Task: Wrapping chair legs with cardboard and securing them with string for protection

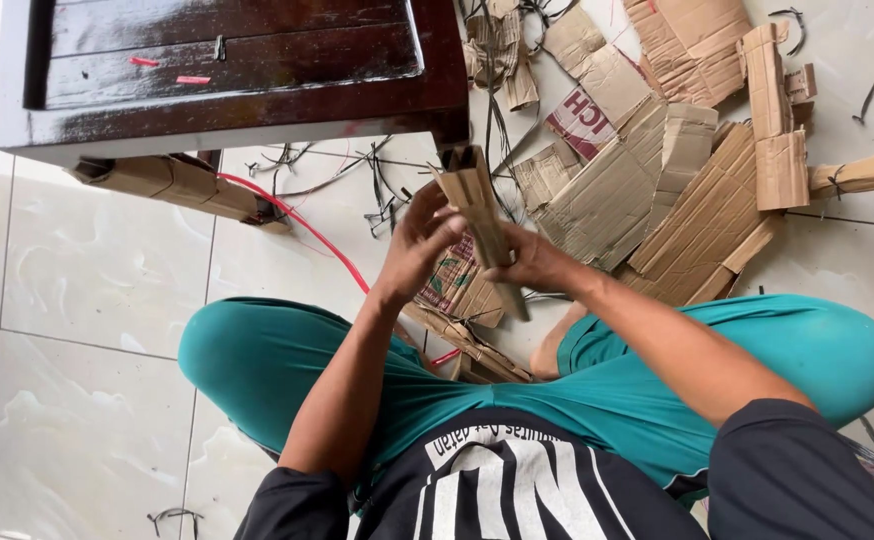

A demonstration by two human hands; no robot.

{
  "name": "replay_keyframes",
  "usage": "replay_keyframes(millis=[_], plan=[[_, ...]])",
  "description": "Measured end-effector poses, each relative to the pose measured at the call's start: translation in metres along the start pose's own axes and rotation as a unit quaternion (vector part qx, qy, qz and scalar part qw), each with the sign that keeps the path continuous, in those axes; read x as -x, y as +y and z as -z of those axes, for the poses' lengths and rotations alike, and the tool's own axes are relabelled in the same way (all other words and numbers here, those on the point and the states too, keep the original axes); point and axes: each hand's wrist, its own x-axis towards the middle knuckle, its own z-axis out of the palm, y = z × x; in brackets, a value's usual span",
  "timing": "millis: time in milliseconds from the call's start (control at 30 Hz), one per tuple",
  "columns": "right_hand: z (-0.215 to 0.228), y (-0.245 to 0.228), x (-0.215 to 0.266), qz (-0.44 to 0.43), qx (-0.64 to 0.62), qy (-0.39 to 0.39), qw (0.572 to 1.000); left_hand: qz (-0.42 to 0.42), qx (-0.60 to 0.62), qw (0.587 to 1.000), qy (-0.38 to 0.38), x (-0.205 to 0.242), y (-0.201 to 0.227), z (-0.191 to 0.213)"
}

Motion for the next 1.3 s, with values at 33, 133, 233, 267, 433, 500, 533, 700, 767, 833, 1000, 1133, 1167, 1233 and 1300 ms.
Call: replay_keyframes(millis=[33,133,233,267,433,500,533,700,767,833,1000,1133,1167,1233,1300], plan=[[-0.007,0.002,0.001,0.050,0.002,-0.008,0.999,-0.003,-0.031,0.999,-0.008,-0.003,-0.011,0.003],[-0.008,-0.004,0.002,0.073,-0.041,-0.008,0.996,-0.013,-0.059,0.998,-0.012,-0.007,-0.030,0.006],[-0.001,-0.017,-0.003,0.038,-0.115,0.008,0.993,-0.035,-0.043,0.998,0.002,-0.009,-0.042,0.008],[0.001,-0.022,-0.005,0.028,-0.145,0.022,0.989,-0.048,-0.033,0.998,0.006,-0.009,-0.046,0.009],[0.007,-0.046,-0.006,-0.048,-0.393,0.048,0.917,-0.074,-0.011,0.997,-0.014,-0.010,-0.013,0.002],[0.017,-0.058,-0.004,-0.075,-0.461,0.016,0.884,-0.081,-0.007,0.996,-0.022,-0.010,-0.004,0.003],[0.022,-0.069,-0.002,-0.107,-0.484,0.007,0.868,-0.087,-0.001,0.995,-0.049,-0.011,-0.001,0.003],[0.035,-0.063,-0.001,-0.109,-0.499,0.016,0.860,-0.098,0.006,0.989,-0.110,-0.013,0.014,0.006],[0.044,-0.061,0.000,-0.058,-0.453,0.049,0.888,-0.088,-0.004,0.989,-0.116,-0.018,0.014,0.016],[0.051,-0.075,0.004,-0.046,-0.409,0.055,0.910,-0.085,-0.011,0.989,-0.119,-0.020,0.018,0.022],[0.053,-0.092,0.000,0.030,-0.211,0.124,0.969,-0.085,-0.088,0.990,-0.070,-0.027,0.020,0.040],[0.051,-0.070,-0.020,0.055,0.027,0.211,0.976,-0.074,-0.302,0.949,0.045,-0.028,0.017,0.047],[0.048,-0.066,-0.026,0.074,0.113,0.241,0.961,-0.068,-0.347,0.932,0.076,-0.028,0.020,0.046],[0.045,-0.064,-0.039,0.072,0.099,0.246,0.962,-0.073,-0.352,0.928,0.096,-0.036,0.012,0.048],[0.043,-0.061,-0.050,0.070,0.085,0.252,0.961,-0.078,-0.356,0.924,0.115,-0.047,0.003,0.049]])
